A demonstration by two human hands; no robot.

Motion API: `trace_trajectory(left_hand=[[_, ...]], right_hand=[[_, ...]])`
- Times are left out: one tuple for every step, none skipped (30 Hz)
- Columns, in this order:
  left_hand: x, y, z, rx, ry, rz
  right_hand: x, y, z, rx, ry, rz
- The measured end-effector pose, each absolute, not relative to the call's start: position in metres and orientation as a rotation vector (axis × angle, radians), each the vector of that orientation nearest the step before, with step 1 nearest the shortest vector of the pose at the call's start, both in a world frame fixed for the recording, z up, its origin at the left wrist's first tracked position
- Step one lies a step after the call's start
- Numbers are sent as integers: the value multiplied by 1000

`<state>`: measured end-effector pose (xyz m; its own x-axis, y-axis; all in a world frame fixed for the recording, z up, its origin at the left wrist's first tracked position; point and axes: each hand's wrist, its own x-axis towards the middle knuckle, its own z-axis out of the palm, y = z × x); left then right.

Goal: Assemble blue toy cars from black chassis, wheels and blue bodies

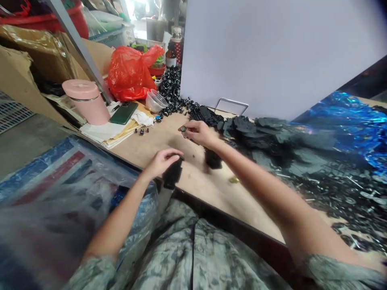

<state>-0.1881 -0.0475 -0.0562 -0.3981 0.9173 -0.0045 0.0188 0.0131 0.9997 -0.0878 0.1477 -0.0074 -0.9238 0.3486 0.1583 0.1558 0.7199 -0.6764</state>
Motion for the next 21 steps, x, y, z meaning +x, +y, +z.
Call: trace_trajectory(left_hand=[[-186, -41, -52, 1095, 1532, 1451], [-181, -35, -48, 1181, 1559, 1451], [-174, -30, -43, 1252, 1588, 1473], [-164, -26, -38, 1297, 1588, 1500], [-153, -24, -35, 1307, 1538, 1506], [-140, -22, -32, 1277, 1445, 1489], [-126, -20, -30, 1217, 1339, 1462], [-113, -19, -30, 1145, 1254, 1439], [-101, -18, -31, 1072, 1203, 1432], [-90, -17, -32, 1007, 1186, 1442], [-82, -16, -34, 957, 1190, 1459], [-75, -14, -36, 914, 1196, 1477], [-70, -13, -38, 873, 1197, 1489], [-67, -12, -39, 836, 1193, 1494], [-64, -12, -40, 809, 1187, 1492], [-63, -12, -40, 787, 1179, 1485], [-61, -12, -40, 771, 1167, 1473], [-59, -13, -39, 756, 1154, 1463], [-57, -14, -39, 741, 1147, 1457], [-55, -15, -39, 722, 1148, 1456], [-52, -16, -40, 700, 1157, 1463]], right_hand=[[-65, 143, -4, -419, -2570, 1178], [-41, 137, -2, -463, -2390, 1484], [-17, 131, -1, -534, -2183, 1765], [6, 125, -1, -618, -1990, 1976], [26, 118, -1, -689, -1826, 2137], [42, 112, -2, -750, -1707, 2234], [55, 106, -3, -793, -1621, 2287], [64, 101, -5, -818, -1558, 2311], [71, 97, -7, -832, -1509, 2311], [76, 93, -9, -841, -1469, 2297], [79, 89, -11, -846, -1437, 2278], [81, 86, -13, -846, -1412, 2260], [84, 83, -16, -842, -1390, 2247], [86, 81, -18, -839, -1365, 2236], [88, 78, -21, -839, -1340, 2225], [90, 76, -24, -840, -1317, 2211], [92, 74, -26, -846, -1293, 2191], [94, 73, -29, -856, -1269, 2164], [96, 72, -31, -866, -1242, 2137], [98, 72, -33, -870, -1213, 2120], [101, 71, -34, -868, -1181, 2118]])
